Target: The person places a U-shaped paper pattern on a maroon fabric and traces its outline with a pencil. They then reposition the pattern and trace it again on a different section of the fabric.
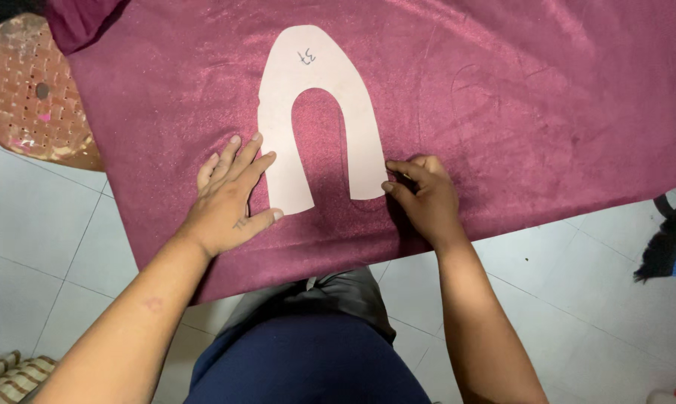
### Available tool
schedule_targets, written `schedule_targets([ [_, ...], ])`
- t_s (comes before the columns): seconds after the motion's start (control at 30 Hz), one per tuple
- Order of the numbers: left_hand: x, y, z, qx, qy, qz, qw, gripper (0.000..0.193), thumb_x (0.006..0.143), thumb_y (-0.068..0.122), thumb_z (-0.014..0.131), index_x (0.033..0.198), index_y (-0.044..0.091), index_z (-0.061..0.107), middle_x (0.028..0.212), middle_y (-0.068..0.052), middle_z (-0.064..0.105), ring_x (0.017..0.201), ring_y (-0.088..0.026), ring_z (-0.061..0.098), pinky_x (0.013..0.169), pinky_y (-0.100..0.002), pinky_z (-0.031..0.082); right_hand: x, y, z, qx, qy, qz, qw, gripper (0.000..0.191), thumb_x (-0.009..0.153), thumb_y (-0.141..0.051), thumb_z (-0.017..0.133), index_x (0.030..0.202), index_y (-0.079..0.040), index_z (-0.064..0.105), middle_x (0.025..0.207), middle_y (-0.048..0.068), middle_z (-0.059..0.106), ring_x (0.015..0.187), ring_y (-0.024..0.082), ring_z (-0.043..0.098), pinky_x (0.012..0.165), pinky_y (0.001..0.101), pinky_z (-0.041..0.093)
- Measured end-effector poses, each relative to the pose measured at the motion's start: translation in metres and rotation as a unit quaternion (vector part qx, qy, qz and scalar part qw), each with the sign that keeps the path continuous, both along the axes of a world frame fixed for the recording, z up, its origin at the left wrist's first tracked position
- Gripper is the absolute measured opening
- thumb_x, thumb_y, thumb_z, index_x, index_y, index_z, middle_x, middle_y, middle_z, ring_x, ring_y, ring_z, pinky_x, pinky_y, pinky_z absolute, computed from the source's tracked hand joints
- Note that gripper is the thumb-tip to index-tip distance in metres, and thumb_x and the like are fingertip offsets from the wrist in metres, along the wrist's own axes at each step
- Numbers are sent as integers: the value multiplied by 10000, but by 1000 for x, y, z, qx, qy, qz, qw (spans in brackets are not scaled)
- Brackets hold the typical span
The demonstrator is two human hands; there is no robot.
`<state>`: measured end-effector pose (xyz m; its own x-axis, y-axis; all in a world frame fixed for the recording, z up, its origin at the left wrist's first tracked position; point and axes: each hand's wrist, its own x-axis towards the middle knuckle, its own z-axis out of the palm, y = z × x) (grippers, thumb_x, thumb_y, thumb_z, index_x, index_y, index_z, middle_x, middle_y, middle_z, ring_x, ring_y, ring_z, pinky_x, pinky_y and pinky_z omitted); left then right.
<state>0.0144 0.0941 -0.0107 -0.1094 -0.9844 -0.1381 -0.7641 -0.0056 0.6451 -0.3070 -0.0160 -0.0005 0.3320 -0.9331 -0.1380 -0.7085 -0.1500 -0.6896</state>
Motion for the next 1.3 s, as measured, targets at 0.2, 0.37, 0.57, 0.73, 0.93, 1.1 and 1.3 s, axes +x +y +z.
schedule_targets([
  [0.2,1,-2,-4,-4,8,13,1000,717,820,320,732,1477,131,514,1658,-128,334,1561,-367,199,1224,-544,123,-2,2,-5,-8,22,8,1000,336,836,-172,831,1167,-181,778,971,17,595,897,159,599,807,305,509],
  [0.37,1,-2,-4,-5,10,11,1000,714,810,306,750,1466,139,523,1648,-120,345,1555,-366,202,1223,-542,123,-7,1,-12,-26,6,30,999,338,855,-134,809,1189,-175,769,987,24,599,930,179,602,840,313,501],
  [0.57,1,-2,-1,-5,20,9,1000,727,794,298,783,1471,186,541,1631,-127,345,1545,-375,205,1222,-551,116,-9,-1,-16,-26,27,40,998,354,855,-125,804,1200,-195,770,989,29,594,950,191,590,855,324,491],
  [0.73,0,-3,0,1,24,11,1000,747,779,296,800,1467,176,533,1633,-129,340,1539,-379,209,1220,-546,122,-9,-2,-15,-13,25,40,999,358,857,-126,798,1206,-195,763,997,28,591,948,187,589,857,319,495],
  [0.93,-2,-4,4,10,1,5,1000,711,773,288,806,1441,239,566,1639,-121,306,1534,-380,193,1216,-543,112,-8,0,-13,3,23,24,999,359,855,-125,799,1204,-196,755,1007,18,594,957,177,595,864,309,502],
  [1.1,-4,-5,7,18,-8,2,1000,686,776,286,799,1425,287,578,1646,-104,286,1540,-371,174,1219,-536,99,-6,0,-11,8,37,21,999,349,860,-125,798,1199,-200,762,1001,15,595,953,176,588,863,306,506],
  [1.3,-13,-8,16,24,-39,6,999,665,774,223,761,1413,227,580,1622,-113,304,1510,-362,187,1193,-551,78,-6,-1,-10,-19,40,40,998,367,847,-126,806,1206,-183,756,991,21,595,946,179,581,855,315,499],
])
